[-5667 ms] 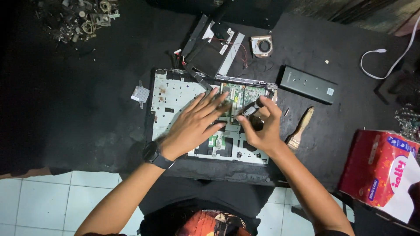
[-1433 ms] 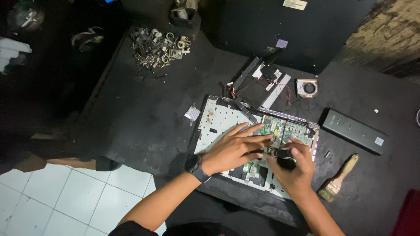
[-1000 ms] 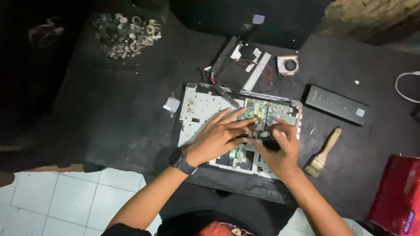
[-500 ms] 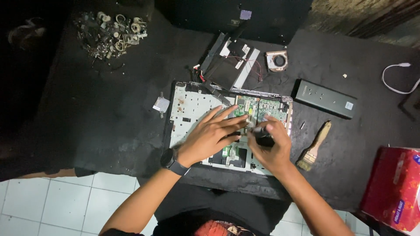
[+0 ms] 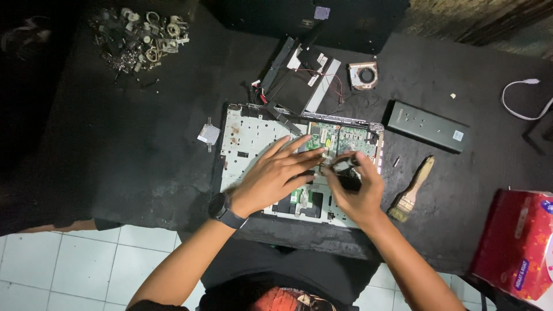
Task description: The person cleans the internal components of a disassembled electronic device using a flashlight to illuminate the area and a brush to sweep away dust. They also use their hands to move parts aside and wipe surfaces.
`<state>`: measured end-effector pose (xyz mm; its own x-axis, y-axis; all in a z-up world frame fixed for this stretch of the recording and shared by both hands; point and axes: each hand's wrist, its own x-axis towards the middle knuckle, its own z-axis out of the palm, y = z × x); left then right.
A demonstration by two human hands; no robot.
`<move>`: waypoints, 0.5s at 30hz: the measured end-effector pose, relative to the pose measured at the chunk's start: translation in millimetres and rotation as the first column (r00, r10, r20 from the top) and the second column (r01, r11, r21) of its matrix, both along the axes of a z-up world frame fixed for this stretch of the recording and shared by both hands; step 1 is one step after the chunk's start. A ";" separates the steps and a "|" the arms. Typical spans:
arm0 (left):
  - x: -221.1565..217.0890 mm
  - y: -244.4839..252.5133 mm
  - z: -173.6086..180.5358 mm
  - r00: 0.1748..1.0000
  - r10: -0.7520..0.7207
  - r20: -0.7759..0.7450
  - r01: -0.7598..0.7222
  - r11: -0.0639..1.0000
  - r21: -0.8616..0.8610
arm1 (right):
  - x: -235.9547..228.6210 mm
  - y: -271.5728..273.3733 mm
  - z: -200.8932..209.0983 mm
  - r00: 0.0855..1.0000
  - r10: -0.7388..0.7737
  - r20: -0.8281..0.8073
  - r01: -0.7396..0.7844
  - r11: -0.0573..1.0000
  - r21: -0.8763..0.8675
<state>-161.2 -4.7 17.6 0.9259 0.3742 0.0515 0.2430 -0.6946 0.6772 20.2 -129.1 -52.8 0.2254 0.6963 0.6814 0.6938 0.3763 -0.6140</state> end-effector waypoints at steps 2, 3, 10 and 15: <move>-1.0 1.0 -4.5 1.000 -0.005 0.022 0.005 1.000 0.011 | -3.5 -0.7 -2.0 0.998 -0.048 -0.042 0.052 0.995 0.090; -0.7 0.5 -4.8 1.000 -0.006 0.022 0.006 1.000 0.008 | -2.8 -2.0 -0.1 0.998 -0.049 -0.042 0.053 0.995 0.087; -1.5 2.0 -22.3 0.982 0.039 0.182 -0.025 0.996 -0.082 | 2.0 -3.7 7.5 0.987 -0.151 -0.050 0.153 0.987 0.042; -1.8 2.4 -27.8 0.958 0.076 0.277 -0.058 0.996 -0.072 | 5.0 -6.4 1.4 0.982 -0.162 -0.098 0.168 0.984 0.057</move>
<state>-162.9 -2.3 -10.2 0.8506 0.4455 0.2794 0.0825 -0.6377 0.7659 25.2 -135.5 -51.4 0.3980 0.5989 0.6949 0.6910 0.3025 -0.6565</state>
